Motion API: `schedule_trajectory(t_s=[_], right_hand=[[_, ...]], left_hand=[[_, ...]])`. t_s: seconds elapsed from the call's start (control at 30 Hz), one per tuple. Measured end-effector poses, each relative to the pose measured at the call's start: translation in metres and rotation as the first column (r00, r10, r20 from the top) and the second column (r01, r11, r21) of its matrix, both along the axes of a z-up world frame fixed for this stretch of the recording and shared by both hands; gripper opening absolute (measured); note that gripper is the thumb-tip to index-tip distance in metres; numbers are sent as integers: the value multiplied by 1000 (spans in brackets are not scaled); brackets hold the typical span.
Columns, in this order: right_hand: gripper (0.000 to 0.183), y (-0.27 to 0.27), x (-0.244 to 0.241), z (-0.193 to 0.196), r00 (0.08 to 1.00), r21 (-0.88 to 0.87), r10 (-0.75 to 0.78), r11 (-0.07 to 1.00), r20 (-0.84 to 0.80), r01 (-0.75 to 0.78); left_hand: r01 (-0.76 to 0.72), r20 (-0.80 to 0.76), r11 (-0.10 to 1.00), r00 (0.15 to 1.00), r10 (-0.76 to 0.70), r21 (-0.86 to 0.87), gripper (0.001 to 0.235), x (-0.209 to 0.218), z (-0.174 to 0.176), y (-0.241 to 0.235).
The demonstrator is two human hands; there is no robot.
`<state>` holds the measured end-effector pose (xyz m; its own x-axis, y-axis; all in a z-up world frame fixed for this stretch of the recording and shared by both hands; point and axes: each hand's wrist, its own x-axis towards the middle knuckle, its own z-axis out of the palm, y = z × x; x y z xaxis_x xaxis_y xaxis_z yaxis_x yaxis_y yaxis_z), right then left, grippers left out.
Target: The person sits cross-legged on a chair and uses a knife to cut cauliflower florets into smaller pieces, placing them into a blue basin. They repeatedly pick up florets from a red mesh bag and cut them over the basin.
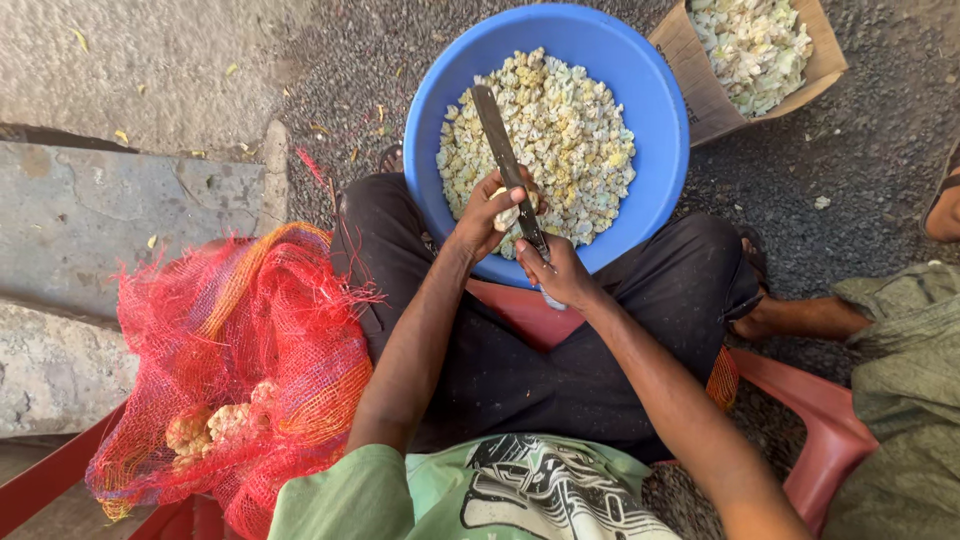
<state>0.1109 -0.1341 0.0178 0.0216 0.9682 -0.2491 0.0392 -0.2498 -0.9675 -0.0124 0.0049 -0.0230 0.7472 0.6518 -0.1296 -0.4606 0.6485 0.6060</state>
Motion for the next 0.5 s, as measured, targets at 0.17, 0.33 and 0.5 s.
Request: schedule_trajectory(t_s=[0.17, 0.33, 0.5], right_hand=[[30, 8, -4, 4, 967, 73, -130, 991, 218, 117], [23, 16, -8, 10, 790, 190, -204, 975, 579, 113], [19, 14, -18, 8, 801, 191, -175, 979, 573, 77]], left_hand=[[-105, -258, 994, 961, 102, 2, 56, 6, 3, 8], [-177, -226, 981, 962, 154, -85, 58, 11, 17, -4], [-170, -68, 983, 984, 166, -68, 37, 14, 8, -8]])
